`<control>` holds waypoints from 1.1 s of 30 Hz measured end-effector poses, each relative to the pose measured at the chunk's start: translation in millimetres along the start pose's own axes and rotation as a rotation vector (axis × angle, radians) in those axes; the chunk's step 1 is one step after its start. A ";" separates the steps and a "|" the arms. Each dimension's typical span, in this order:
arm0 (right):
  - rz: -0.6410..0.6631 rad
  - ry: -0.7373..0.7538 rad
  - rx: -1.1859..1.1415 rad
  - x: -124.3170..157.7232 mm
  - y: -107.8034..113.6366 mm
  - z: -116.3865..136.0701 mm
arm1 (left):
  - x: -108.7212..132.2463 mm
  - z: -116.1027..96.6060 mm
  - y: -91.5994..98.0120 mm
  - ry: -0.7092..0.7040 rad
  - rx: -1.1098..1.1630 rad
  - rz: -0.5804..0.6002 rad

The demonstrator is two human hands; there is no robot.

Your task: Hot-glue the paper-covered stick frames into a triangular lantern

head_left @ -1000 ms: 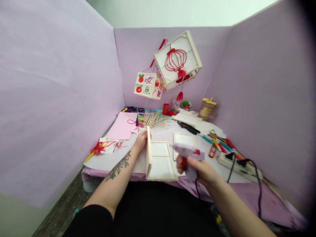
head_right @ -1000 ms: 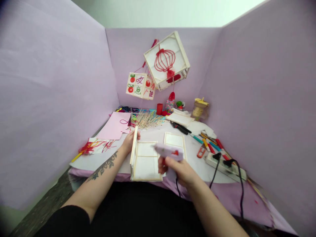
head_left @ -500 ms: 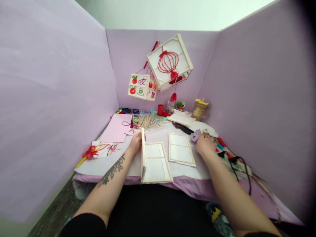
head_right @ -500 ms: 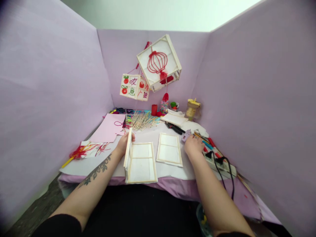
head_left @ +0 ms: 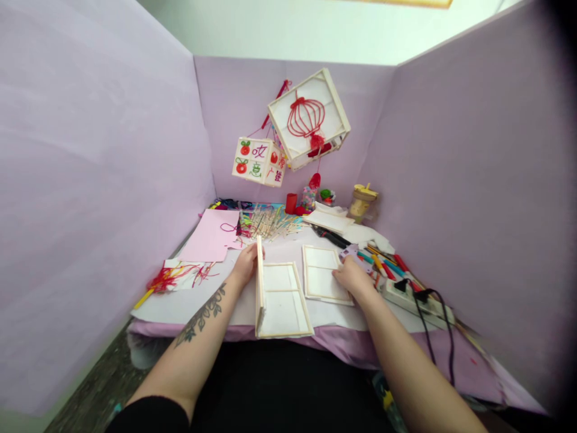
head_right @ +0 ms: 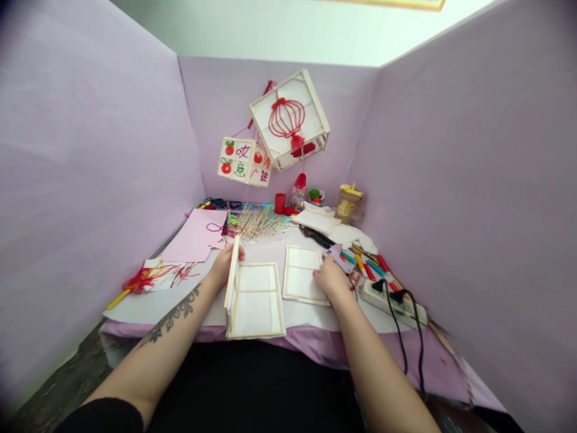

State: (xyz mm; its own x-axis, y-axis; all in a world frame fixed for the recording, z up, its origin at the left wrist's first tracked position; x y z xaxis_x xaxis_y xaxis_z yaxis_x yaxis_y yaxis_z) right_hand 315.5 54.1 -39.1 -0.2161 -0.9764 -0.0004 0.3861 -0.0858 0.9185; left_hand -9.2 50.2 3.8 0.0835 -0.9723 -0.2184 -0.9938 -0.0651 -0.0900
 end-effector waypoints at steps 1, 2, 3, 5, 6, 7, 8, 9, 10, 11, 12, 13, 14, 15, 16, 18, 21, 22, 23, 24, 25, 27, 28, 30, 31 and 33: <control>0.007 -0.014 -0.021 -2.4 -1.5 -1.0 | 0.0 0.1 0.3 0.002 0.000 -0.002; 0.013 -0.027 -0.044 -4.6 -2.4 -2.1 | -0.1 0.5 0.6 0.003 0.001 -0.005; 0.019 -0.039 -0.070 -6.4 -2.8 -3.2 | -0.2 1.1 0.8 0.004 0.002 -0.009; 0.028 -0.061 -0.129 -8.6 -1.8 -5.3 | -0.6 2.3 0.9 0.005 0.004 -0.012; 0.030 -0.072 -0.163 -8.8 -0.5 -6.3 | -0.7 2.9 0.8 0.005 0.003 -0.011; 0.030 -0.083 -0.203 -8.5 1.4 -7.1 | -0.7 3.4 0.7 0.004 0.002 -0.010; 0.030 -0.092 -0.249 -7.7 3.7 -7.6 | -0.7 3.8 0.7 0.003 0.002 -0.008; 0.034 -0.097 -0.301 -6.6 6.1 -7.6 | -0.8 4.3 0.8 0.002 0.002 -0.008; 0.044 -0.098 -0.362 -5.1 8.4 -7.0 | -0.8 4.7 0.9 0.001 0.003 -0.007; 0.058 -0.095 -0.429 -3.5 10.8 -5.6 | -0.9 5.3 1.0 -0.001 0.004 -0.007; 0.075 -0.086 -0.502 -1.7 13.2 -3.2 | -1.2 5.9 1.1 -0.002 0.005 -0.006; 0.092 -0.073 -0.577 0.3 15.8 0.1 | -1.4 6.6 1.0 -0.003 0.005 -0.005; 0.108 -0.054 -0.652 2.3 18.6 4.4 | -1.8 7.4 1.0 -0.004 0.005 -0.004; 0.124 -0.029 -0.724 4.5 21.5 9.9 | -2.1 8.1 1.0 -0.004 0.006 -0.004; 0.144 0.000 -0.791 6.9 24.3 16.5 | -2.5 8.8 1.1 -0.004 0.006 -0.004; 0.190 0.066 -0.903 12.1 29.6 32.1 | -3.0 10.2 1.4 -0.002 0.005 -0.007; 0.239 0.142 -1.010 19.0 38.8 54.9 | -3.4 12.2 2.3 0.005 0.005 -0.014; 0.241 0.160 -1.031 20.8 42.9 61.2 | -3.5 12.9 2.6 0.008 0.006 -0.016; 0.239 0.176 -1.046 22.5 47.6 66.7 | -3.7 13.6 2.9 0.011 0.006 -0.017; 0.234 0.191 -1.056 24.5 52.6 71.5 | -3.8 14.2 3.0 0.013 0.007 -0.016; 0.227 0.203 -1.062 26.9 57.7 75.7 | -4.0 14.7 3.1 0.015 0.009 -0.016; 0.206 0.226 -1.077 33.8 67.4 83.2 | -4.2 15.4 3.0 0.016 0.014 -0.014; 0.192 0.238 -1.090 38.5 71.5 86.8 | -4.3 15.3 2.9 0.014 0.017 -0.012; 0.172 0.261 -1.134 49.6 75.9 94.3 | -4.1 14.7 2.9 0.007 0.025 -0.012; 0.163 0.271 -1.161 55.4 76.1 97.9 | -3.9 14.3 2.8 0.002 0.027 -0.010; 0.160 0.286 -1.209 65.8 72.5 104.4 | -3.5 13.7 2.7 -0.006 0.028 -0.005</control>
State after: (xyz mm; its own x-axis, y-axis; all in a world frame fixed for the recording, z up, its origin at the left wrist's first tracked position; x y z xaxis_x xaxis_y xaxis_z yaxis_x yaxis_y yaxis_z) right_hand 235.6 4.3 68.8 0.0530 -0.9876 -0.1477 0.9977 0.0587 -0.0340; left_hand -11.2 56.4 -9.0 0.0891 -0.9705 -0.2239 -0.9909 -0.0637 -0.1185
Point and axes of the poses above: each hand's wrist, its own x-axis away from the middle knuckle, its own y-axis out of the back of the hand, z = x × y, the point moved 7 cm from there along -x, towards the middle knuckle, and after that the axes turned 3 degrees about -z, right-handed, at the moved point
